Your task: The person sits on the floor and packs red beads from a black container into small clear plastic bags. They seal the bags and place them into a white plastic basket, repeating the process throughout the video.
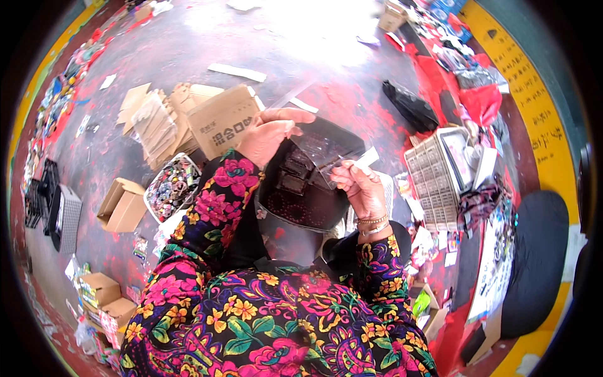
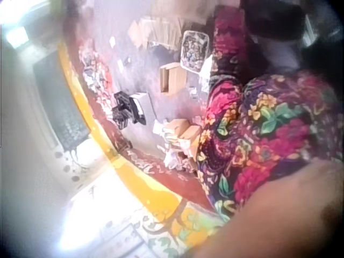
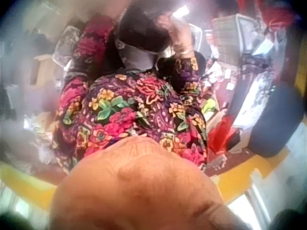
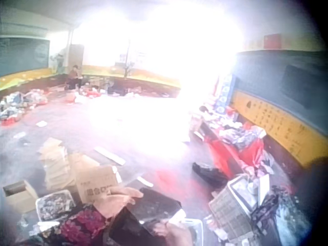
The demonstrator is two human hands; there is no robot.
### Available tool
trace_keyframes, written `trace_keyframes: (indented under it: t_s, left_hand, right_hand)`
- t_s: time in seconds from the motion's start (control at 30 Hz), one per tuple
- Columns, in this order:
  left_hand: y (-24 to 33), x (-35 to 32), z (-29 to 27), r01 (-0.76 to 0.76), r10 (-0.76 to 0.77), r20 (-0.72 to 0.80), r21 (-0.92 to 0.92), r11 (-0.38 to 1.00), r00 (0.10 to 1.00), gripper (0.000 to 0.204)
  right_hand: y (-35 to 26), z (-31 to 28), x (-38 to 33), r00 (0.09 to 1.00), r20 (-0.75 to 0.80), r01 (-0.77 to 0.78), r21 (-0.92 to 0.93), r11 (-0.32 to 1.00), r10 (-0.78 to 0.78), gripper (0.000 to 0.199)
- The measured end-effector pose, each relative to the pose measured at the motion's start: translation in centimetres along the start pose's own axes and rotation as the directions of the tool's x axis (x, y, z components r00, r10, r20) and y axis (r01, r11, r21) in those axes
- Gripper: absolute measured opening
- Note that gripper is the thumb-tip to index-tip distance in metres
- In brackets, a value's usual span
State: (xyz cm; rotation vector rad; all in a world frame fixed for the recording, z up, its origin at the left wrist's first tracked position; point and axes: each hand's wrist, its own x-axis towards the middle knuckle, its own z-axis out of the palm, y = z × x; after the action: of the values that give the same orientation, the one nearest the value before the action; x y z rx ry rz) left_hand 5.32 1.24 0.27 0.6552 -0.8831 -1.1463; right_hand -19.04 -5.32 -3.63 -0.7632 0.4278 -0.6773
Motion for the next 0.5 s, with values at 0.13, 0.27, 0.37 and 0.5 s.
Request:
trace_keyframes:
  t_s: [0.13,0.27,0.37,0.5]
  left_hand:
    - [-1.8,0.6,-0.2,0.191,-0.155,-0.233,0.141,0.972,0.96,0.012]
    - [-2.7,0.4,-0.9,0.326,-0.266,-0.327,0.145,0.934,0.907,0.011]
    - [-2.9,0.3,-1.1,0.336,-0.3,-0.289,0.083,0.938,0.909,0.014]
    - [-2.7,0.4,-0.5,0.285,-0.27,-0.276,0.015,0.958,0.922,0.017]
  right_hand:
    - [-0.1,-2.7,-0.2,0.972,-0.208,0.056,-0.241,0.969,-0.108,0.019]
    - [-1.3,-2.0,-0.4,0.961,-0.251,0.024,-0.345,0.938,-0.117,0.016]
    - [-1.9,-2.0,-0.5,0.961,-0.235,0.05,-0.368,0.929,-0.145,0.017]
    - [-1.5,-2.1,-0.4,0.955,-0.268,0.054,-0.278,0.959,-0.131,0.015]
